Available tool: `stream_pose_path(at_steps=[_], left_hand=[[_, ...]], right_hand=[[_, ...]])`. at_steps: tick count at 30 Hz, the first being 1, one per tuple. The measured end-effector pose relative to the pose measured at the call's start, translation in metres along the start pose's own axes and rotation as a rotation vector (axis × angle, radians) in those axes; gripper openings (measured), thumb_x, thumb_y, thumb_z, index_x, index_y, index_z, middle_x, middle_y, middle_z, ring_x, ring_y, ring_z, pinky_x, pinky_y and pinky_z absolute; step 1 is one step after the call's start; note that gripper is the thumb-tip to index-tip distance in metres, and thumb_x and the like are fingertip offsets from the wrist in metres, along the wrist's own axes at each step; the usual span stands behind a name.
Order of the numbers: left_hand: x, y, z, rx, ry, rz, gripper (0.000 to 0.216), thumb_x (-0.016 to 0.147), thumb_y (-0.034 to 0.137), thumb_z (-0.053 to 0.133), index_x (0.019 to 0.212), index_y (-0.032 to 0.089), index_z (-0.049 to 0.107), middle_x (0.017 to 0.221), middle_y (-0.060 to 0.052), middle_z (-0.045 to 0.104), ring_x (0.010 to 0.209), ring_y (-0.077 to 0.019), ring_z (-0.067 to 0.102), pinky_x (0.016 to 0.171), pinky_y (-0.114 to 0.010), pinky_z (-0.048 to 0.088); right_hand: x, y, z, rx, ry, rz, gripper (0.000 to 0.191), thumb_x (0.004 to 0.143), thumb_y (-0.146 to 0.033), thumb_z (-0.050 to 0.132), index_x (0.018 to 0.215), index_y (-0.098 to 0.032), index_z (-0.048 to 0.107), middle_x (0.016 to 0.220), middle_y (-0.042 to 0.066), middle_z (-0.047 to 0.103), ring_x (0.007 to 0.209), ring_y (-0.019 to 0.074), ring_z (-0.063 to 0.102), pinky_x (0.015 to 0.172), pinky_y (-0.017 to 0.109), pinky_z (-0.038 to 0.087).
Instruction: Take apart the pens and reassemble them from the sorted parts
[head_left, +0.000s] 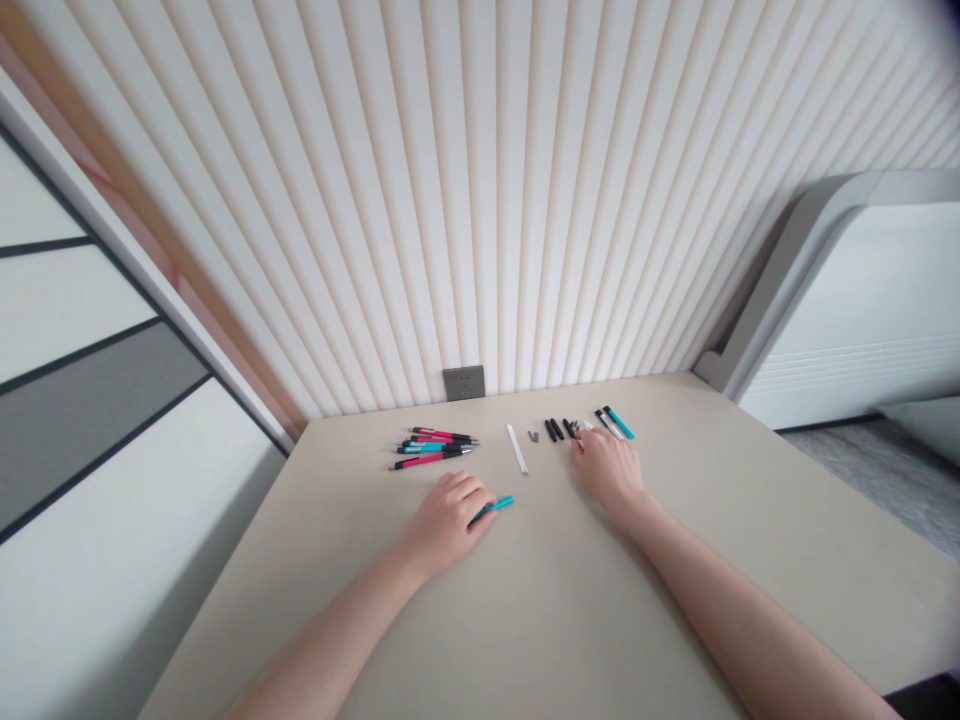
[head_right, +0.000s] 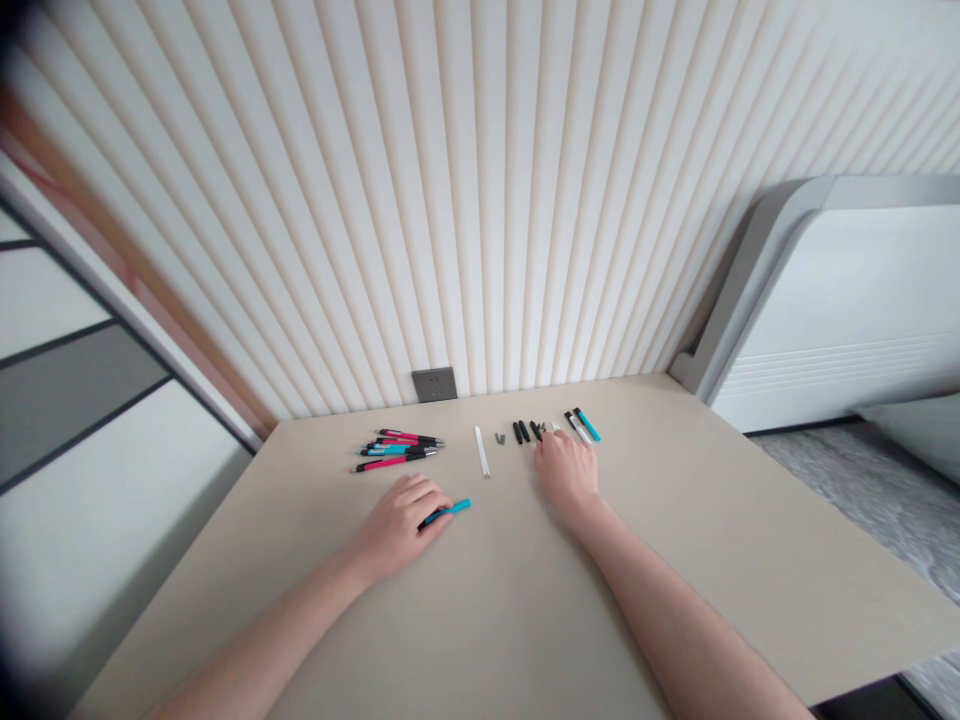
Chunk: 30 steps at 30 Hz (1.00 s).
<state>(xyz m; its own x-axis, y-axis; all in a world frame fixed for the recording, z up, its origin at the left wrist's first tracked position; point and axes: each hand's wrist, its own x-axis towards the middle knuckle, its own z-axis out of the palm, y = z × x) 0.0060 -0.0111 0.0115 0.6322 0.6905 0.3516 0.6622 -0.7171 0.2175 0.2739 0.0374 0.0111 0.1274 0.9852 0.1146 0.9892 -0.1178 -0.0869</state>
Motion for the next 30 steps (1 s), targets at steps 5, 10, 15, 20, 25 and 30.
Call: stream_pose_path(at_steps=[5, 10, 15, 20, 25, 30], left_hand=[[0.0001, 0.0002, 0.0002, -0.006, 0.013, 0.005, 0.007, 0.091, 0.023, 0.056, 0.089, 0.021, 0.062, 0.085, -0.003, 0.064, 0.085, -0.0188, 0.056, 0.081, -0.035, 0.043], [-0.0001, -0.0006, 0.0012, -0.008, 0.014, -0.001, 0.005, 0.089, 0.024, 0.059, 0.090, 0.021, 0.063, 0.085, -0.003, 0.064, 0.086, -0.0189, 0.057, 0.081, -0.035, 0.044], [0.0002, -0.0009, 0.0009, -0.009, 0.010, 0.006, 0.005, 0.089, 0.024, 0.059, 0.090, 0.021, 0.063, 0.084, -0.003, 0.064, 0.084, -0.0184, 0.057, 0.079, -0.034, 0.044], [0.0002, -0.0005, 0.0006, 0.009, -0.006, 0.000, 0.006, 0.090, 0.024, 0.058, 0.091, 0.020, 0.063, 0.086, -0.003, 0.064, 0.086, -0.0187, 0.056, 0.082, -0.035, 0.044], [-0.0001, -0.0008, 0.0006, 0.006, -0.001, 0.002, 0.006, 0.090, 0.025, 0.058, 0.090, 0.020, 0.062, 0.085, -0.003, 0.063, 0.085, -0.0188, 0.056, 0.080, -0.034, 0.044], [-0.0002, 0.0000, 0.0002, -0.004, 0.012, 0.003, 0.007, 0.091, 0.025, 0.057, 0.090, 0.021, 0.063, 0.085, -0.003, 0.064, 0.084, -0.0187, 0.056, 0.079, -0.034, 0.044]], right_hand=[[-0.0013, -0.0002, -0.0004, 0.030, 0.020, -0.025, 0.031, 0.095, -0.030, 0.038, 0.098, -0.023, 0.069, 0.103, 0.007, 0.069, 0.088, 0.0202, 0.064, 0.074, 0.030, 0.042], [-0.0001, -0.0006, 0.0004, 0.023, 0.020, -0.009, 0.035, 0.096, -0.037, 0.038, 0.093, -0.022, 0.070, 0.103, 0.009, 0.069, 0.089, 0.0217, 0.065, 0.075, 0.030, 0.044], [0.0035, -0.0015, 0.0027, 0.013, 0.004, -0.013, 0.037, 0.097, -0.036, 0.037, 0.093, -0.022, 0.070, 0.103, 0.009, 0.069, 0.089, 0.0224, 0.065, 0.077, 0.032, 0.044], [0.0047, -0.0045, 0.0061, 0.006, 0.003, -0.028, 0.034, 0.096, -0.035, 0.038, 0.095, -0.022, 0.069, 0.103, 0.008, 0.069, 0.087, 0.0212, 0.066, 0.076, 0.031, 0.043], [0.0050, -0.0055, 0.0074, 0.020, 0.017, -0.044, 0.034, 0.097, -0.035, 0.038, 0.094, -0.021, 0.069, 0.101, 0.007, 0.069, 0.086, 0.0193, 0.065, 0.075, 0.028, 0.042], [0.0050, -0.0046, 0.0076, 0.023, 0.024, -0.056, 0.033, 0.097, -0.033, 0.038, 0.093, -0.022, 0.069, 0.099, 0.007, 0.069, 0.088, 0.0197, 0.065, 0.073, 0.028, 0.042]])
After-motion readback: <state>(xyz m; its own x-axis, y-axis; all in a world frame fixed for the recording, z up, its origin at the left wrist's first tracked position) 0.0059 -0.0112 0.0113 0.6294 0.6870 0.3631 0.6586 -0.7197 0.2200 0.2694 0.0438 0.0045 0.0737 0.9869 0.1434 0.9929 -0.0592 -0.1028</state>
